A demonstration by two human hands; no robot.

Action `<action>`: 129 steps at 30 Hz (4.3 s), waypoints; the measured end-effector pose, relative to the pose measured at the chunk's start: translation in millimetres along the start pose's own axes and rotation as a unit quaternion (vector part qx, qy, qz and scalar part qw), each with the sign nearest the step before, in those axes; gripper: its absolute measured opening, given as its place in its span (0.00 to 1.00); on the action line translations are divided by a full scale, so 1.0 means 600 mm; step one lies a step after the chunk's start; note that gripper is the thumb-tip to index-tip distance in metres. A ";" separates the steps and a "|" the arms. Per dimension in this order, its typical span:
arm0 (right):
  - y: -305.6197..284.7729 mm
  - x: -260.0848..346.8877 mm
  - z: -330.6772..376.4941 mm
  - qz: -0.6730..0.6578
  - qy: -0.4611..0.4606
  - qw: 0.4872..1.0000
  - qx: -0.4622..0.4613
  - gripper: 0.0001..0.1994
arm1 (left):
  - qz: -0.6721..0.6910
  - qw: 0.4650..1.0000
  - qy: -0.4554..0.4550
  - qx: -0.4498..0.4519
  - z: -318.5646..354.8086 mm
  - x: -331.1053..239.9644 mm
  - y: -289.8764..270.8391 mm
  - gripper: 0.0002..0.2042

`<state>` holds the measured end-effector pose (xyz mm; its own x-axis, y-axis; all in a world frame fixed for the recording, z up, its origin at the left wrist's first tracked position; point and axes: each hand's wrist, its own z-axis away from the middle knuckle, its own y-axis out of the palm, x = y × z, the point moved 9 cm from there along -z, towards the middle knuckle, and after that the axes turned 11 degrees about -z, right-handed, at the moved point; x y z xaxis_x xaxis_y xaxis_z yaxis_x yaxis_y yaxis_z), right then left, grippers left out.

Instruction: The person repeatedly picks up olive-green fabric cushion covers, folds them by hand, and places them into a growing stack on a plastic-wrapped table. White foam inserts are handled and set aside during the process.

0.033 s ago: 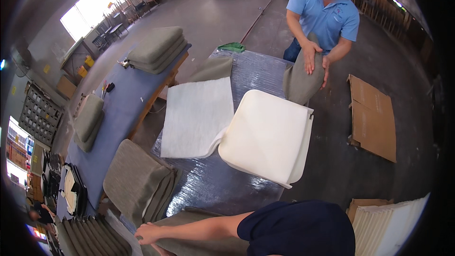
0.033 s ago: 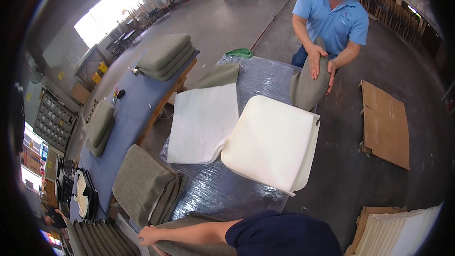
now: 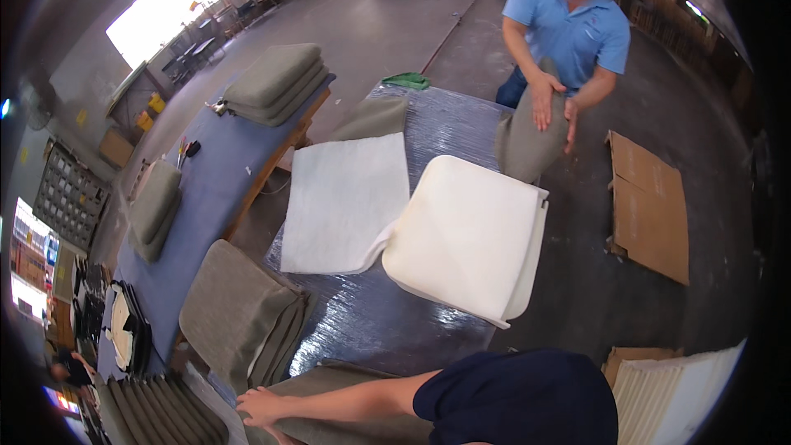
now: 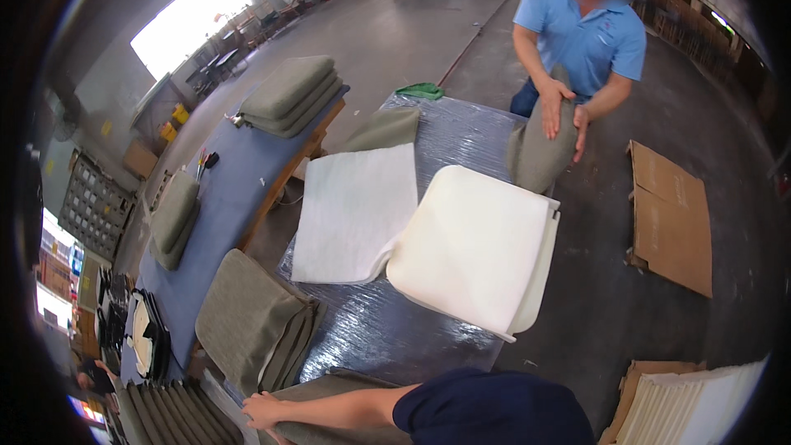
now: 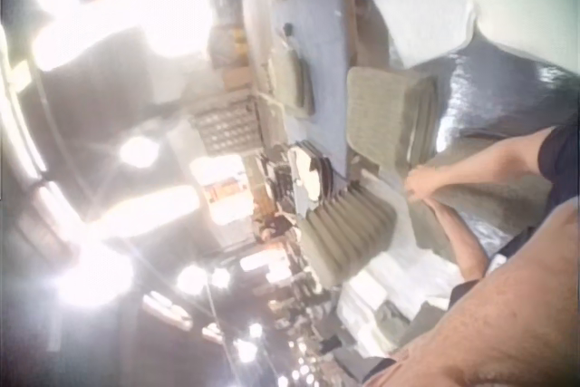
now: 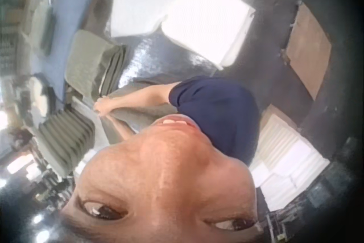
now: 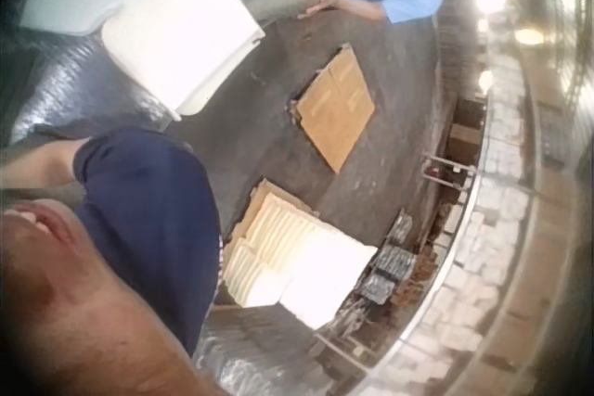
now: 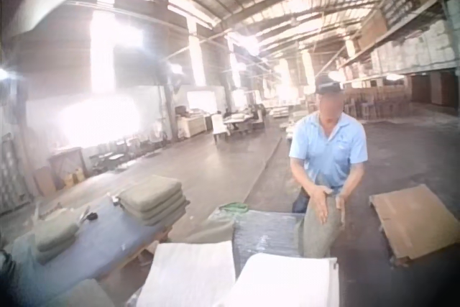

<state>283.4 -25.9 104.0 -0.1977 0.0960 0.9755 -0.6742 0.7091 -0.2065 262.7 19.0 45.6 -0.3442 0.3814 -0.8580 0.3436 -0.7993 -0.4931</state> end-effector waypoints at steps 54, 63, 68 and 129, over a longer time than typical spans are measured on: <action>0.006 -0.423 0.315 -0.033 0.245 0.966 -0.072 0.33 | -0.282 0.947 -0.107 -0.107 0.073 -0.021 -0.122 0.25; 0.070 0.084 0.084 0.158 -0.081 0.984 0.027 0.28 | 0.163 0.976 -0.147 -0.005 0.217 0.064 -0.122 0.37; 0.042 0.026 0.115 -0.031 -0.116 0.990 -0.073 0.27 | 0.007 0.990 -0.127 -0.053 0.239 0.029 -0.071 0.34; -0.041 0.062 0.374 -0.305 -0.056 0.943 -0.123 0.26 | -0.150 0.987 0.005 -0.055 0.419 -0.159 -0.044 0.39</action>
<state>132.8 -196.7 128.3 0.0895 -0.4462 0.8904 -0.5037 0.7510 0.4270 66.7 -113.2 176.5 -0.4363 0.5979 -0.6724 0.3208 -0.5948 -0.7371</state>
